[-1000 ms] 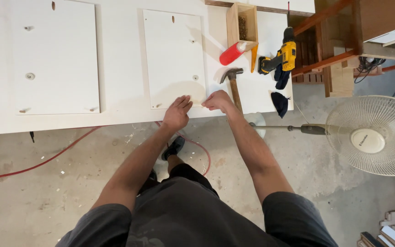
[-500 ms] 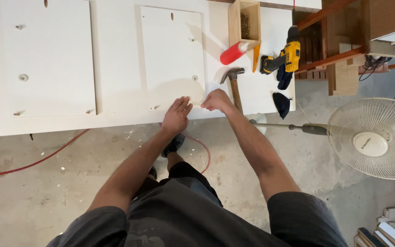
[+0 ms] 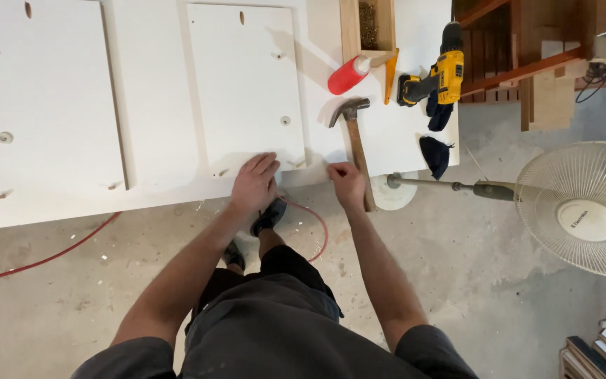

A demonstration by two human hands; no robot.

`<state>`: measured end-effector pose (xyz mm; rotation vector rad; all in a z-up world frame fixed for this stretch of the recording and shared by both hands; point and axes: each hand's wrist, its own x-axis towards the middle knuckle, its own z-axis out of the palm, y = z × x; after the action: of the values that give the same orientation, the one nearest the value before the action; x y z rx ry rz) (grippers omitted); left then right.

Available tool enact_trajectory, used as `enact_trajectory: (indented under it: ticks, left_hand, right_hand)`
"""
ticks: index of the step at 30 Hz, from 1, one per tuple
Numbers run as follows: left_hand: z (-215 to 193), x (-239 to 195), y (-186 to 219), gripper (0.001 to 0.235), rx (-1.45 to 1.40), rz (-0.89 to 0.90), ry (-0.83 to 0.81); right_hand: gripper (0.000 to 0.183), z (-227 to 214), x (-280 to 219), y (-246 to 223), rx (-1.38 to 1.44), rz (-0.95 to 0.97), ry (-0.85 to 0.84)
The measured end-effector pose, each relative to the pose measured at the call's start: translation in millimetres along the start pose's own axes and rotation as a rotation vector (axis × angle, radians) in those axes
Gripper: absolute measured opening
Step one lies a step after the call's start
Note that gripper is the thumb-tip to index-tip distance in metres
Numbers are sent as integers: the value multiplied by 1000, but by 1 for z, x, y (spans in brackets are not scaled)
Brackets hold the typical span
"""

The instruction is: Assemble wooden panels using wood glue, a hammer, and a power drill

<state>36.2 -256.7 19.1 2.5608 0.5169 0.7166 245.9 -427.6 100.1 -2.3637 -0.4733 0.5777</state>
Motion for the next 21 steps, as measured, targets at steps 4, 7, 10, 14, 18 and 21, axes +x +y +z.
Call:
enact_trajectory:
  ticks: [4,7,10,14,18,21]
  left_hand:
    - [28,45,-27,36,130,0,44]
    - [17,80,-27,38,199,19,99]
    - [8,87,-21,38,208,4,85]
    - [5,90,-18,37,255,28,72]
    - [5,92,-17,36,259,17,56]
    - [-1,89,-16,34,215,5,27]
  right_hand:
    - [28,-17,70,27,-156,-382,440]
    - [73,-16,107,39,-305,-131,267]
    - [45,-13,111,44,-295,-274,146]
    - [33,-28,51,27,-126,-174,95]
    - [21,-27,-40,35,94,-116,-156]
    - [21,-26,-94,-1,6,-131,-83]
